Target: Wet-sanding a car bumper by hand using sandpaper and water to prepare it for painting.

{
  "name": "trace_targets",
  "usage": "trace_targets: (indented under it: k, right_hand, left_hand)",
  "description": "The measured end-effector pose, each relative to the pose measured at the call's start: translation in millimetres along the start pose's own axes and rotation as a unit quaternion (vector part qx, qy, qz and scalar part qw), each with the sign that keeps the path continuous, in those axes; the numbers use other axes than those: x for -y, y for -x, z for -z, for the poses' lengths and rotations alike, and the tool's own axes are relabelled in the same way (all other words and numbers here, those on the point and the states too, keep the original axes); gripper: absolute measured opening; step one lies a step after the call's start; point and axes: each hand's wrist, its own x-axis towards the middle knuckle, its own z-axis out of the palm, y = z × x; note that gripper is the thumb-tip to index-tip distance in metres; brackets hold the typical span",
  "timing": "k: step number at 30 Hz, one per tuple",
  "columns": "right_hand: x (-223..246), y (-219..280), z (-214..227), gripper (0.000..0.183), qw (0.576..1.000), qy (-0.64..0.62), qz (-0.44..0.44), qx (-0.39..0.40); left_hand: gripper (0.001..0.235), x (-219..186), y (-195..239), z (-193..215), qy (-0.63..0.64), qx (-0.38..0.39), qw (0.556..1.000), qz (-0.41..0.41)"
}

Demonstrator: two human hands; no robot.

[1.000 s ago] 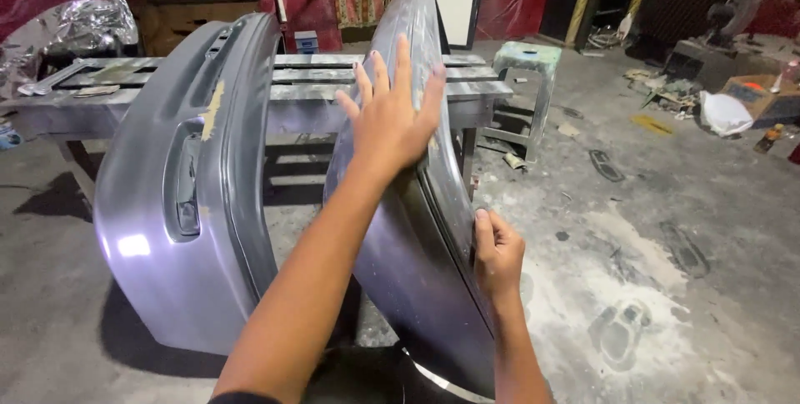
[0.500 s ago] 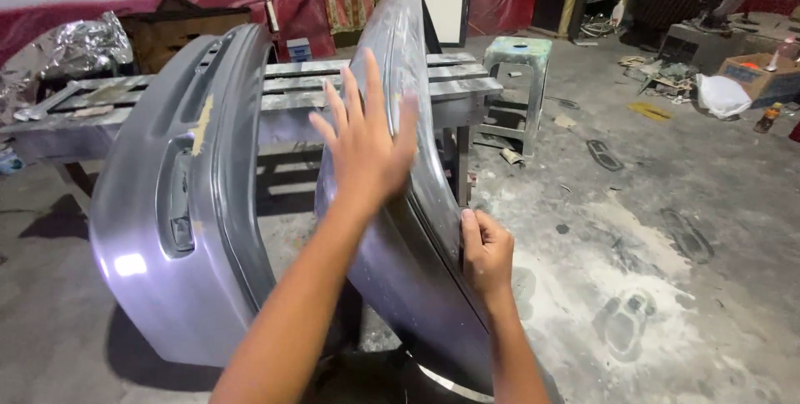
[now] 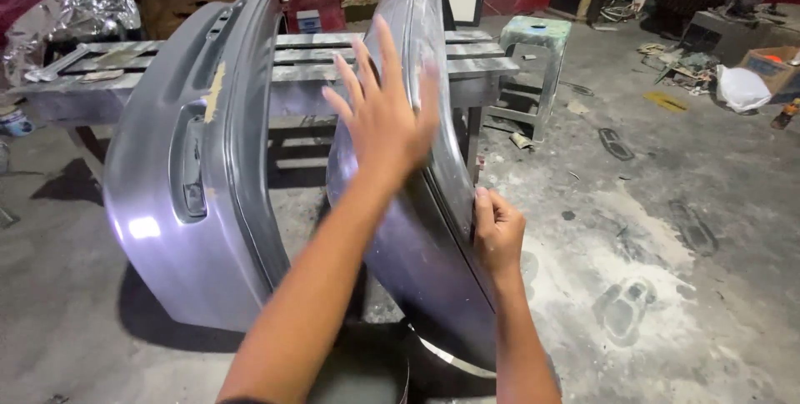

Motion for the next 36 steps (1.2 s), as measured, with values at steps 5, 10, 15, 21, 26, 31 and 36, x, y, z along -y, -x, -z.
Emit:
trace_targets:
  k: [5,10,15,21,26,31,36]
  right_hand:
    - [-11.9,-1.4,2.6,0.044,1.000,0.011,0.005,-0.006]
    - [-4.4,2.4,0.0,0.047,1.000,0.016,-0.007,0.001]
    - [-3.8,-2.0,-0.9,0.046,1.000,-0.018,0.010,0.000]
    - [-10.2,-0.9,-3.7,0.045,1.000,0.017,-0.007,-0.020]
    - [-13.1,1.8,-4.5,0.044,0.999,0.008,0.034,-0.005]
    - [-12.9,-3.4,-5.7,0.045,1.000,-0.004,0.017,-0.014]
    - [-13.4,1.1,-8.8,0.046,0.999,-0.001,0.025,-0.024]
  left_hand:
    - [0.082,5.4,14.3,-8.7,-0.028,0.007,0.998,-0.048]
    - [0.082,2.9,-44.0,7.8,0.053,0.070,0.992,0.095]
    - [0.075,2.4,-13.7,-3.0,0.021,-0.009,1.000,-0.003]
    - [0.087,4.2,-4.3,0.1,0.069,0.052,0.996,-0.002]
    - [0.086,9.9,-52.2,-5.2,0.078,0.039,0.992,0.091]
    - [0.078,13.2,-10.4,-12.3,0.060,-0.052,0.997,-0.010]
    - [0.086,26.6,22.0,-24.4,-0.003,-0.065,0.995,-0.071]
